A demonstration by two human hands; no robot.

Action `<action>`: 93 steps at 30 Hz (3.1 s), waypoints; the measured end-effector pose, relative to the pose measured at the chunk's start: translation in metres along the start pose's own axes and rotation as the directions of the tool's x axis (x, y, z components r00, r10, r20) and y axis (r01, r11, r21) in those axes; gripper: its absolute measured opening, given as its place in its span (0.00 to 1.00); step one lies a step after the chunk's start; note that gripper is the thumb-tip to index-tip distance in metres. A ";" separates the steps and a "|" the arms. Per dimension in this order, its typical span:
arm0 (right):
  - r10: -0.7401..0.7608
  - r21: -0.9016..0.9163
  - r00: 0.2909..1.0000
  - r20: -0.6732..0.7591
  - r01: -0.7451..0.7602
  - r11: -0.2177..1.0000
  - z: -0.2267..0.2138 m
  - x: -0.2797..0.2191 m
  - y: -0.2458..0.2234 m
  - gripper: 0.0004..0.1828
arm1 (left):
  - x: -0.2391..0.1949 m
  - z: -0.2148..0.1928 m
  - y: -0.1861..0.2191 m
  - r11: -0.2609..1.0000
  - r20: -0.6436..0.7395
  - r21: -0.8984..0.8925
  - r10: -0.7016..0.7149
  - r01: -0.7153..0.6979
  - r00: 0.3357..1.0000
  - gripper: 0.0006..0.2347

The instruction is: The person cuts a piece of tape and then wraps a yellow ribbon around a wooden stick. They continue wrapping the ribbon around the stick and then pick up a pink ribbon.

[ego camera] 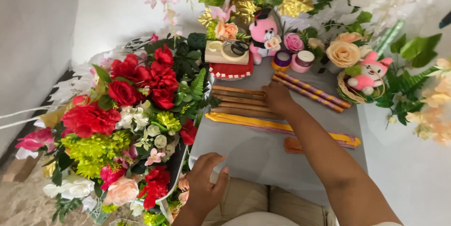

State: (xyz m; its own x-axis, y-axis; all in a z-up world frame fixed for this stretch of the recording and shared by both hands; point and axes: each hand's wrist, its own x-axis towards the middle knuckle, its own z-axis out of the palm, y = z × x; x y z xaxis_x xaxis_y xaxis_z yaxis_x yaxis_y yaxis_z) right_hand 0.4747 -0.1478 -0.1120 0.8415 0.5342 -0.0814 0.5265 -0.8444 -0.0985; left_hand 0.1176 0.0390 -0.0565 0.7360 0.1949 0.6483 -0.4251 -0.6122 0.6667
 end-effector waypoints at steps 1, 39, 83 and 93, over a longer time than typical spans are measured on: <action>0.012 0.008 1.000 0.021 -0.013 1.000 0.006 0.005 0.003 0.21 | -0.001 0.001 -0.004 1.000 -0.008 0.001 0.002 -0.002 1.000 0.09; 0.241 0.524 0.925 -0.295 -0.054 0.850 0.006 -0.181 -0.012 0.10 | 0.008 0.111 -0.099 0.196 0.378 -0.776 -0.616 0.600 0.691 0.10; 0.088 0.831 0.984 0.156 -0.179 0.527 -0.024 -0.334 -0.024 0.12 | 0.032 0.063 0.014 0.476 0.156 -0.683 -0.645 0.553 0.748 0.11; 0.455 0.753 0.670 0.587 -0.658 -0.001 0.051 -0.460 0.108 0.13 | 0.026 0.035 0.009 0.491 0.087 -0.732 -0.619 0.472 0.780 0.06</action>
State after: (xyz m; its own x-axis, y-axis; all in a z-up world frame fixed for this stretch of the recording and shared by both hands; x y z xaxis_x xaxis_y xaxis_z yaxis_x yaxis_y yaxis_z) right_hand 0.1383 -0.4828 -0.1355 0.7321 -0.0032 -0.6812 -0.6460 -0.3207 -0.6927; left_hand 0.1511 0.0117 -0.0463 0.8834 0.4645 0.0612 -0.2476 0.3521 0.9026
